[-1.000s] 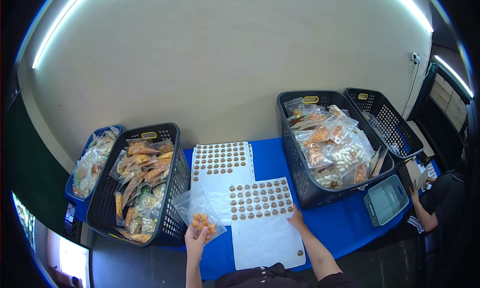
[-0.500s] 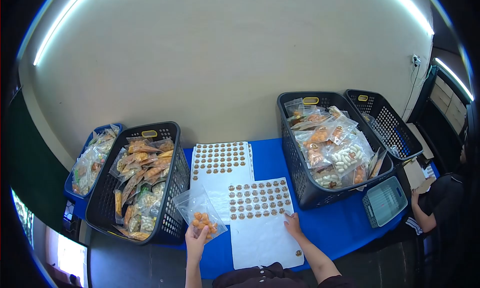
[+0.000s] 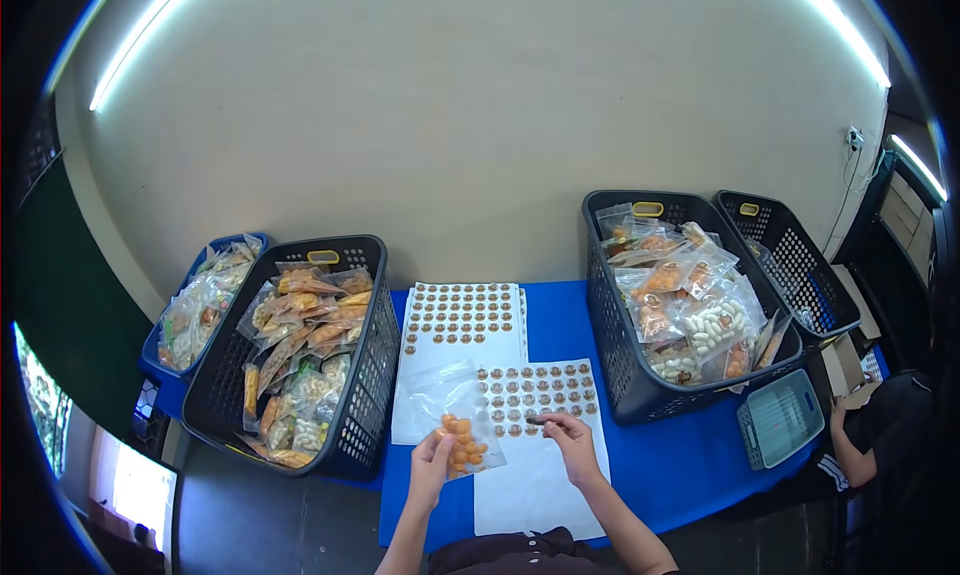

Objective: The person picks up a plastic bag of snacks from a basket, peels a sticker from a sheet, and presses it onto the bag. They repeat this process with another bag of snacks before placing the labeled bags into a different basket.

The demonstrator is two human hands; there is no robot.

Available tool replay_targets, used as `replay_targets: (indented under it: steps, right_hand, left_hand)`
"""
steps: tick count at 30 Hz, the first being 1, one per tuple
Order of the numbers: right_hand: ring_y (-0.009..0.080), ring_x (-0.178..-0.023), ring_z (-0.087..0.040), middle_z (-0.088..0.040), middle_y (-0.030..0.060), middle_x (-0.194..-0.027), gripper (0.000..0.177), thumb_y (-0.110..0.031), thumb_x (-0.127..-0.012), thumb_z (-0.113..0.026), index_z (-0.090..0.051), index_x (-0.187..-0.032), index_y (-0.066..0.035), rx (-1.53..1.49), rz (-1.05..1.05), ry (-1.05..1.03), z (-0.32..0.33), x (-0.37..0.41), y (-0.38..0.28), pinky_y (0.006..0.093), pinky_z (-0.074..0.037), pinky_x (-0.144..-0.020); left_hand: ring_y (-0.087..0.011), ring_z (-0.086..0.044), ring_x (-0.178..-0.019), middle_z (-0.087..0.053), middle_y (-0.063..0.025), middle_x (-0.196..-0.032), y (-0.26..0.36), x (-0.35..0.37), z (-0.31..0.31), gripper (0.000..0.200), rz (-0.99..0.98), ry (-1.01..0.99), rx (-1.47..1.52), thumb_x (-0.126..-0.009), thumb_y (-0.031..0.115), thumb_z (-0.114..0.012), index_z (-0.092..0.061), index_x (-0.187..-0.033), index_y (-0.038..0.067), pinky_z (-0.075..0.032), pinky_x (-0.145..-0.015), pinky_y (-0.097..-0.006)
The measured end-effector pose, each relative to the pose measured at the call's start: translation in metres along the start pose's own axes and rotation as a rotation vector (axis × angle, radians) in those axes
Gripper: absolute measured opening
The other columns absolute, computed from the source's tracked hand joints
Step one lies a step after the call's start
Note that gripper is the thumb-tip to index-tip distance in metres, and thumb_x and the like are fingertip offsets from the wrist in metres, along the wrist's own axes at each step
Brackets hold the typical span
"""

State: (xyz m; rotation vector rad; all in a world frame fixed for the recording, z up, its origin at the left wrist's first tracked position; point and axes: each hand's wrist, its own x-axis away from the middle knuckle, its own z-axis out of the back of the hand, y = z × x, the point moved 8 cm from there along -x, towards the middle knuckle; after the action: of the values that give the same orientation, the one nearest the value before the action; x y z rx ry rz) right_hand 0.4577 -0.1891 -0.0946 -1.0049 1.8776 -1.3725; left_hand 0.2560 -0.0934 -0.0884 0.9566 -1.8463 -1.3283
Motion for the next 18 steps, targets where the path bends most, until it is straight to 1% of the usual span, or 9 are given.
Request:
replay_targets:
  steps: [2,3,6,7,10,11,14,16,18]
  right_hand:
    - [0.0074,-0.077,-0.05,-0.059,0.0025,-0.087,0.016,-0.002,-0.082,-0.055,-0.062,-0.096,0.0,-0.018,0.04,-0.068,-0.024,0.003,-0.023,0.0205,-0.041,-0.071]
    - [0.007,-0.077,-0.05,-0.059,0.0025,-0.087,0.016,-0.002,-0.082,-0.054,-0.062,-0.096,0.0,-0.027,0.059,-0.102,-0.033,0.004,-0.034,0.0202,-0.041,-0.071]
    - [0.0055,-0.077,-0.049,-0.059,0.0029,-0.087,0.021,-0.001,-0.082,-0.055,-0.061,-0.102,0.0,0.095,0.092,-0.191,-0.058,0.01,-0.063,0.0191,-0.04,-0.07]
    - [0.0044,-0.074,-0.048,-0.059,0.0026,-0.085,0.025,-0.001,-0.081,-0.057,-0.06,-0.106,-0.001,0.172,0.151,-0.191,-0.058,0.01,-0.062,0.0181,-0.039,-0.067]
    - [0.0036,-0.069,-0.048,-0.059,0.0022,-0.081,0.032,-0.001,-0.079,-0.06,-0.057,-0.111,-0.002,0.306,0.133,-0.22,-0.064,0.011,-0.068,0.0176,-0.039,-0.065]
    - [0.0034,-0.067,-0.048,-0.059,0.0022,-0.08,0.034,-0.001,-0.078,-0.061,-0.056,-0.112,-0.002,0.325,0.131,-0.211,-0.064,0.012,-0.07,0.0175,-0.039,-0.064]
    - [0.0029,-0.063,-0.047,-0.06,0.0023,-0.077,0.04,-0.003,-0.075,-0.063,-0.052,-0.114,-0.002,0.374,0.121,-0.18,-0.061,0.012,-0.07,0.0172,-0.039,-0.061]
    - [0.0028,-0.062,-0.047,-0.061,0.0028,-0.076,0.043,-0.003,-0.074,-0.065,-0.049,-0.113,-0.001,0.395,0.109,-0.154,-0.058,0.012,-0.067,0.0171,-0.039,-0.06]
    - [0.0027,-0.061,-0.047,-0.061,0.0032,-0.075,0.041,-0.004,-0.073,-0.066,-0.049,-0.11,-0.001,0.392,0.112,-0.127,-0.056,0.014,-0.066,0.017,-0.038,-0.059]
  left_hand:
    - [-0.0202,-0.063,-0.082,-0.06,-0.0129,-0.097,0.001,-0.004,-0.01,0.03,-0.016,-0.005,-0.02,-0.091,0.016,-0.041,-0.049,-0.11,-0.006,-0.052,-0.072,-0.0287]
    - [-0.0188,-0.063,-0.082,-0.061,-0.0119,-0.094,-0.002,-0.006,-0.014,0.029,-0.02,-0.027,-0.003,-0.091,0.017,-0.042,-0.052,-0.107,-0.005,-0.052,-0.072,-0.0274]
    - [-0.0104,-0.058,-0.084,-0.061,-0.0082,-0.096,-0.001,-0.004,-0.027,0.028,0.028,-0.055,-0.014,-0.089,0.016,-0.049,-0.053,-0.107,-0.006,-0.047,-0.073,-0.0223]
    - [-0.0104,-0.058,-0.084,-0.061,-0.0084,-0.095,0.01,0.001,-0.035,0.029,0.07,-0.058,-0.056,-0.089,0.016,-0.05,-0.053,-0.107,-0.006,-0.047,-0.074,-0.0221]
    - [-0.0104,-0.059,-0.083,-0.061,-0.0087,-0.095,0.01,0.001,-0.043,0.029,0.064,-0.083,-0.041,-0.089,0.017,-0.049,-0.053,-0.107,-0.006,-0.047,-0.073,-0.022]
    - [-0.0096,-0.059,-0.079,-0.062,-0.008,-0.091,0.007,0.0,-0.043,0.031,0.036,-0.098,-0.041,-0.09,0.02,-0.049,-0.054,-0.107,-0.005,-0.047,-0.067,-0.0202]
    - [-0.0078,-0.06,-0.073,-0.063,-0.0065,-0.085,-0.003,0.0,-0.041,0.032,0.104,-0.082,-0.062,-0.09,0.024,-0.048,-0.055,-0.105,-0.003,-0.046,-0.058,-0.0177]
    - [-0.0061,-0.059,-0.069,-0.064,-0.0054,-0.082,0.0,0.002,-0.046,0.032,0.072,-0.103,-0.045,-0.089,0.027,-0.049,-0.056,-0.103,-0.001,-0.044,-0.053,-0.0164]
    - [-0.0046,-0.058,-0.065,-0.064,-0.0046,-0.08,-0.001,0.003,-0.046,0.032,0.052,-0.113,-0.057,-0.088,0.029,-0.051,-0.057,-0.102,0.0,-0.041,-0.048,-0.0156]
